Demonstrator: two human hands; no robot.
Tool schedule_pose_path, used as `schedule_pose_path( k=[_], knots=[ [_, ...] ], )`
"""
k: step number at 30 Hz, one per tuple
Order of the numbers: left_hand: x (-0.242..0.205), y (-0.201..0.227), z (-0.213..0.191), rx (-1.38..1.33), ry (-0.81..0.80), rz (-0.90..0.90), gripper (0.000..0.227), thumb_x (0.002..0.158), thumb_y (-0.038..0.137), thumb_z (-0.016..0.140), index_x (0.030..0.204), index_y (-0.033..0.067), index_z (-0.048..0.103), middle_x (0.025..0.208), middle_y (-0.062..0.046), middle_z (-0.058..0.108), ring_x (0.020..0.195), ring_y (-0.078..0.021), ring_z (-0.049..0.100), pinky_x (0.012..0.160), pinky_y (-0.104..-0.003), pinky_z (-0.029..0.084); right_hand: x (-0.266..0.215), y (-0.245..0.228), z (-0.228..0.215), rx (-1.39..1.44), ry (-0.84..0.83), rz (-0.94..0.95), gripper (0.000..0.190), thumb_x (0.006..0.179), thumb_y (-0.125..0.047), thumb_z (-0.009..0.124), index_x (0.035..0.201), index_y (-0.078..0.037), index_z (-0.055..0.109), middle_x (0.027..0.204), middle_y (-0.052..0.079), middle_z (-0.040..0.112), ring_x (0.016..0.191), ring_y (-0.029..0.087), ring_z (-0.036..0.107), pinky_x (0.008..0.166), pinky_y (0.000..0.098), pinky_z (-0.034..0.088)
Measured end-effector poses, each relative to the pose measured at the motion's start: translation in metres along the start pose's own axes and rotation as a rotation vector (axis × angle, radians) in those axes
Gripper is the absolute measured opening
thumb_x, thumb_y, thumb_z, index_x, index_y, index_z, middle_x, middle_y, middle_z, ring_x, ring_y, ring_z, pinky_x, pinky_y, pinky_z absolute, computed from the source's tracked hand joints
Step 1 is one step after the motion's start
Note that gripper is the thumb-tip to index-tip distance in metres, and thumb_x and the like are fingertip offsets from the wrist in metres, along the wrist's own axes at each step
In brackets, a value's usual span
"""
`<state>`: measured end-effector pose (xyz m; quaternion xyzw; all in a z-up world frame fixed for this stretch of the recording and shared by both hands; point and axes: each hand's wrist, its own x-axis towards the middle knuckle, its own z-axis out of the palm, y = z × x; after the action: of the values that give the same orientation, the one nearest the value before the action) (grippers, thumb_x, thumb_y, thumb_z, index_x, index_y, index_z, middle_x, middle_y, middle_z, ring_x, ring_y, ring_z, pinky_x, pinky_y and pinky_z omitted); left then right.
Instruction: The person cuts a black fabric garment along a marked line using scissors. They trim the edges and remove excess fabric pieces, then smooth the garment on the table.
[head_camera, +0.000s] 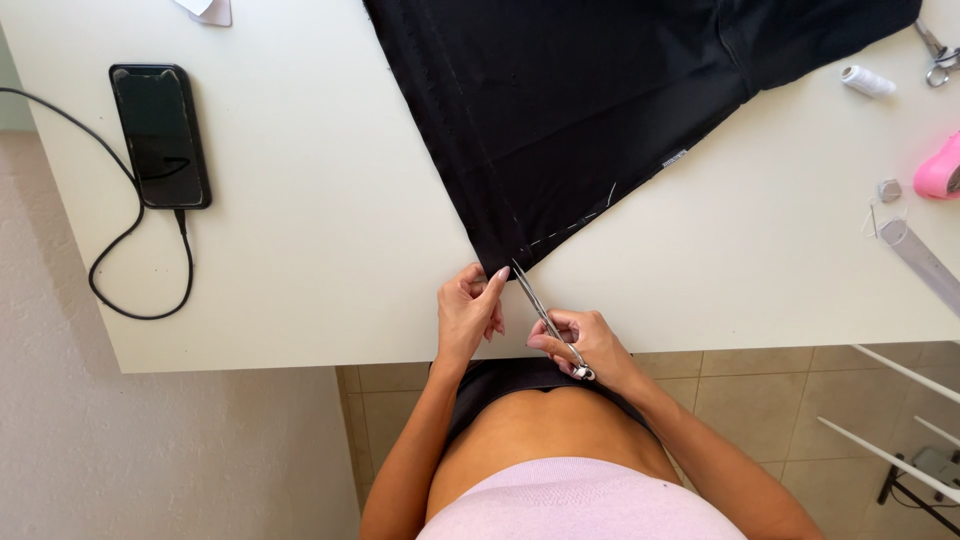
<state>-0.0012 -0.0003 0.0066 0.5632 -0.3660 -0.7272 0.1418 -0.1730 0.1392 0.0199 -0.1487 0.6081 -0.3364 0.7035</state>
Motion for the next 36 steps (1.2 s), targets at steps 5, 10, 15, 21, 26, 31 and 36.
schedule_pose_path(
  k=[5, 10, 15, 21, 26, 31, 36],
  knots=[
    [0.0, 0.001, -0.001, 0.004, -0.004, 0.001, 0.026, 0.103, 0.02, 0.076, 0.104, -0.0057, 0.075, 0.047, -0.014, 0.061, 0.033, -0.0226, 0.06, 0.028, -0.028, 0.047, 0.0, -0.007, 0.005, -0.101, 0.02, -0.036, 0.025, 0.094, -0.018, 0.087, 0.1, 0.004, 0.076, 0.063, 0.011, 0.067, 0.042, 0.014, 0.059, 0.041, 0.0253, 0.046],
    [0.002, -0.004, -0.001, -0.019, -0.005, -0.01, 0.026, 0.102, 0.021, 0.077, 0.103, -0.0053, 0.076, 0.047, -0.014, 0.061, 0.033, -0.0226, 0.06, 0.027, -0.028, 0.046, 0.008, -0.008, 0.01, -0.142, 0.045, -0.064, 0.026, 0.093, -0.017, 0.088, 0.102, 0.004, 0.076, 0.064, 0.009, 0.068, 0.045, 0.013, 0.06, 0.046, 0.0248, 0.048],
    [0.0, 0.0, -0.001, -0.029, -0.011, -0.001, 0.023, 0.102, 0.018, 0.077, 0.102, -0.0043, 0.076, 0.048, -0.013, 0.061, 0.033, -0.0221, 0.061, 0.027, -0.028, 0.046, 0.015, 0.001, 0.014, -0.163, 0.074, -0.089, 0.027, 0.092, -0.02, 0.09, 0.1, 0.002, 0.077, 0.065, 0.007, 0.07, 0.044, 0.012, 0.059, 0.048, 0.0237, 0.049],
    [-0.001, 0.004, 0.0, -0.018, -0.008, -0.008, 0.022, 0.102, 0.018, 0.077, 0.101, -0.0037, 0.077, 0.048, -0.014, 0.061, 0.033, -0.023, 0.061, 0.026, -0.028, 0.046, 0.01, 0.002, 0.017, -0.194, 0.095, -0.095, 0.027, 0.091, -0.021, 0.09, 0.097, 0.001, 0.077, 0.064, 0.006, 0.069, 0.044, 0.011, 0.058, 0.049, 0.0241, 0.049],
    [0.0, 0.002, -0.001, -0.024, -0.009, -0.002, 0.021, 0.102, 0.018, 0.078, 0.103, -0.0038, 0.077, 0.048, -0.014, 0.061, 0.033, -0.0228, 0.061, 0.027, -0.028, 0.047, 0.013, 0.005, 0.015, -0.163, 0.081, -0.098, 0.025, 0.092, -0.019, 0.089, 0.099, 0.002, 0.077, 0.065, 0.006, 0.071, 0.043, 0.011, 0.059, 0.048, 0.0238, 0.05],
    [0.001, -0.005, -0.003, -0.035, -0.009, -0.001, 0.022, 0.101, 0.018, 0.078, 0.102, -0.0041, 0.077, 0.048, -0.014, 0.061, 0.033, -0.0229, 0.06, 0.026, -0.028, 0.046, 0.023, 0.008, 0.012, -0.165, 0.07, -0.119, 0.027, 0.093, -0.021, 0.089, 0.099, 0.001, 0.077, 0.066, 0.007, 0.071, 0.043, 0.011, 0.06, 0.048, 0.024, 0.051],
    [0.004, -0.015, -0.004, -0.056, -0.013, 0.004, 0.022, 0.101, 0.017, 0.078, 0.103, -0.0041, 0.077, 0.048, -0.014, 0.061, 0.033, -0.0228, 0.06, 0.027, -0.028, 0.046, 0.029, 0.002, 0.013, -0.159, 0.065, -0.139, 0.027, 0.093, -0.023, 0.089, 0.1, 0.001, 0.076, 0.066, 0.005, 0.068, 0.044, 0.01, 0.058, 0.049, 0.0228, 0.049]
  ],
)
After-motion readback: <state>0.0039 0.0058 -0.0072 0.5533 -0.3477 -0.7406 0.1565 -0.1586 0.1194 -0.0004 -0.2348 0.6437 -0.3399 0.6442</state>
